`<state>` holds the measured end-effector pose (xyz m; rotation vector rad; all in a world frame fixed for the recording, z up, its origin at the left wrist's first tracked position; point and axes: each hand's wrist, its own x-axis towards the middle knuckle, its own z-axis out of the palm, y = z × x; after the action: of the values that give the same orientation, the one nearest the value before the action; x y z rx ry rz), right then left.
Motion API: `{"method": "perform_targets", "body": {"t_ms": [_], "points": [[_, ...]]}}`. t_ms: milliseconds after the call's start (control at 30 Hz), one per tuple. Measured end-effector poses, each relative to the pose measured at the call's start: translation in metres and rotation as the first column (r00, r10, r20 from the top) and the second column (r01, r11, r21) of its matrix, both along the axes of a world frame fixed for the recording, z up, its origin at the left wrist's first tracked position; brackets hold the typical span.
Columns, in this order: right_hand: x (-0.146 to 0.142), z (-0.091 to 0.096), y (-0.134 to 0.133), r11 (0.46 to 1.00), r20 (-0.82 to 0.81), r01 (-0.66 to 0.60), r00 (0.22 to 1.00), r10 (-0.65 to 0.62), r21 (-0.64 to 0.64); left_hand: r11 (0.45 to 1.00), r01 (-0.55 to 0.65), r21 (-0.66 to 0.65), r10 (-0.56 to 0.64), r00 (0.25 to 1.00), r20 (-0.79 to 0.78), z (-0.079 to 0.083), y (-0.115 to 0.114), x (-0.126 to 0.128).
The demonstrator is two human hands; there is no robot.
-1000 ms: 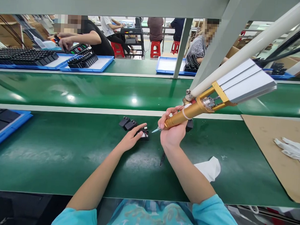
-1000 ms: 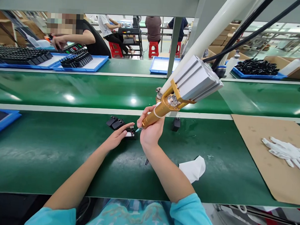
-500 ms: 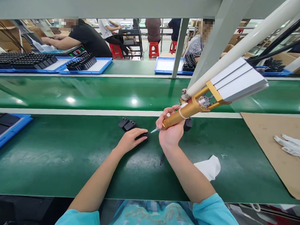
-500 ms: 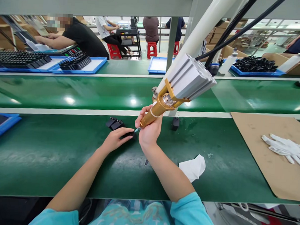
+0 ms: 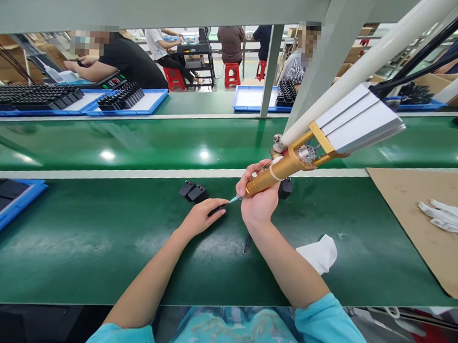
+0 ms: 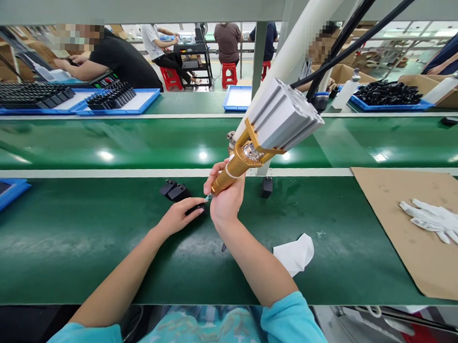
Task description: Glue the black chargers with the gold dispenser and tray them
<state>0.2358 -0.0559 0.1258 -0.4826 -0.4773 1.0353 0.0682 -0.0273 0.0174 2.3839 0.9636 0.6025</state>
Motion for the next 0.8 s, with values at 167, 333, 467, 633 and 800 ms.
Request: {"method": "perform_targets", "body": {"t_ms": [167,333,467,633,800], "points": [[0.000,-0.001,0.000,1.000,0.014,-0.003,1.000,0.004,-0.008,0.966,0.028,0.255,0.039,0.966,-0.255,-0.002,-0.001,0.001],[-0.001,0.000,0.001,1.000,0.007,-0.001,1.000,0.001,-0.018,0.881,0.015,0.473,0.130,0.953,-0.274,-0.010,-0.001,0.005],[-0.002,0.001,0.002,1.000,-0.015,0.006,1.000,-0.006,-0.012,0.778,-0.174,0.603,0.328,0.932,-0.155,-0.015,0.003,0.002],[-0.005,0.002,-0.001,1.000,-0.042,-0.007,0.999,0.008,0.009,0.641,-0.362,0.677,0.496,0.868,-0.006,-0.019,0.014,-0.007],[-0.016,0.003,-0.009,0.998,-0.056,-0.061,0.997,0.061,-0.002,0.787,-0.262,0.558,0.303,0.953,0.020,-0.030,0.010,0.011]]}}
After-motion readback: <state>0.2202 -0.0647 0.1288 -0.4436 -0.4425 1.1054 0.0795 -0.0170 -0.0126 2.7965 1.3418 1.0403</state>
